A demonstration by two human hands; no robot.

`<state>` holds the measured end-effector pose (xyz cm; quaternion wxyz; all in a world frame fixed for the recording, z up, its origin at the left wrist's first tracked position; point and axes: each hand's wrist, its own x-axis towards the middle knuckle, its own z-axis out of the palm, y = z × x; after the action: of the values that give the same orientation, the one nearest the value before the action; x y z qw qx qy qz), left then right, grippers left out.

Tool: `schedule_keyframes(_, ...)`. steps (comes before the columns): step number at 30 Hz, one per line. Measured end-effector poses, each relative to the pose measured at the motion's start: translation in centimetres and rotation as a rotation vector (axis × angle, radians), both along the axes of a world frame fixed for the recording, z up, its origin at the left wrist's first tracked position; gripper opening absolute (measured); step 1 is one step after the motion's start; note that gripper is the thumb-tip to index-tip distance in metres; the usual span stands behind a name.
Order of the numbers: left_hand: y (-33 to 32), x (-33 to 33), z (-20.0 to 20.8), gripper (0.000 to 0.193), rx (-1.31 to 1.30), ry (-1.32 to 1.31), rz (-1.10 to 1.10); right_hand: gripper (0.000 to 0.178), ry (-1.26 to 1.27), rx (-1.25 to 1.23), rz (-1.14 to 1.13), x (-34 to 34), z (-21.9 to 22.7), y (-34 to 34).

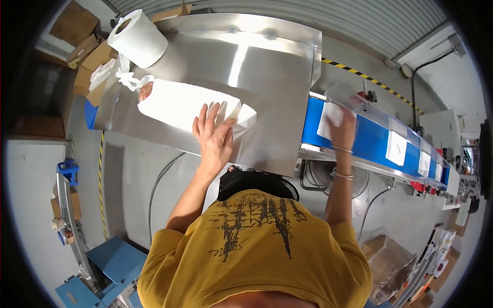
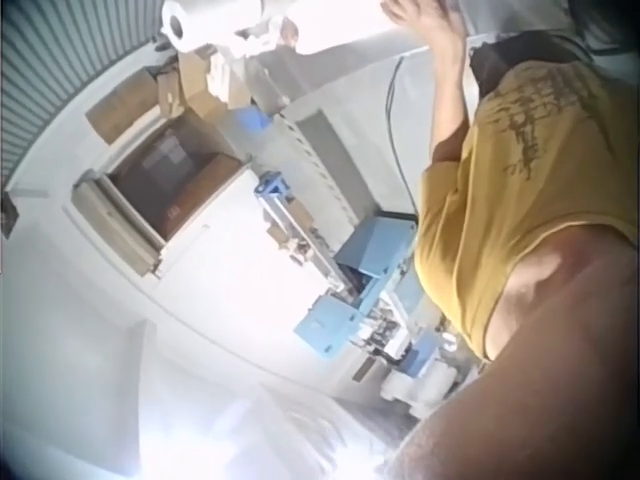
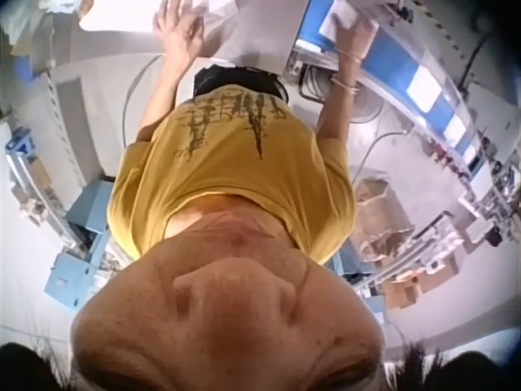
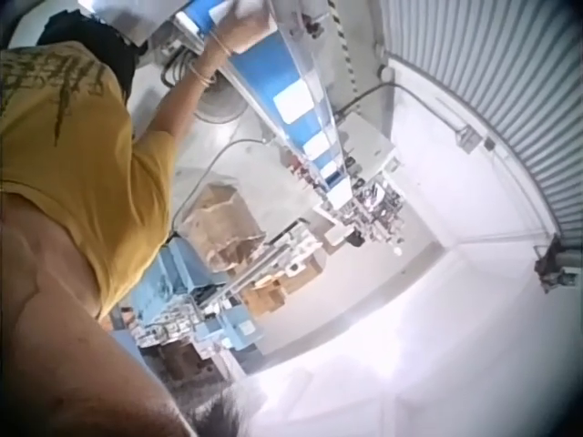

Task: Operating industrial paper processing machinery and organizing stacks of paper products.

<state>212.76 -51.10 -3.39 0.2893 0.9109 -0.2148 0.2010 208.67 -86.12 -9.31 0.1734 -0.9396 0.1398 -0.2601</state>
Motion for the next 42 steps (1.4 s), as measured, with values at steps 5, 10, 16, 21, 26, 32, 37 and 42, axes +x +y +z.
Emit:
schedule_keyframes(5,0.3,-0.3,1.0,0.030,0.034,0.053,-0.130,0.058,0.371,0.689,0.844,4.5,3.9,12.7)
schedule_keyframes(10,0.8,0.5,0.6,0.034,-0.013,0.045,-0.005,0.049,0.220,0.741,0.834,4.9,-0.8,12.2)
schedule_keyframes(16,1.8,1.4,-1.1,0.034,0.050,-0.060,0.003,0.037,0.137,1.129,0.180,1.6,-1.8,5.7)
schedule_keyframes(21,2.1,1.6,-1.4,0.033,0.080,-0.098,-0.008,0.039,0.044,1.093,0.065,1.1,-0.9,5.2)
schedule_keyframes(26,2.2,1.3,-1.1,0.033,0.113,-0.103,0.003,0.043,0.163,0.830,-0.146,1.2,-2.5,-0.1)
schedule_keyframes(32,2.0,1.2,-0.3,0.031,0.069,-0.057,-0.026,0.057,0.075,0.029,0.103,2.3,0.5,3.4)
schedule_keyframes(37,1.7,0.9,0.7,0.030,0.088,0.003,-0.136,0.053,0.309,0.581,0.702,5.2,3.4,14.6)
schedule_keyframes(42,2.6,1.8,0.3,0.038,0.020,0.009,0.025,0.032,0.239,0.759,0.673,4.4,-0.8,12.1)
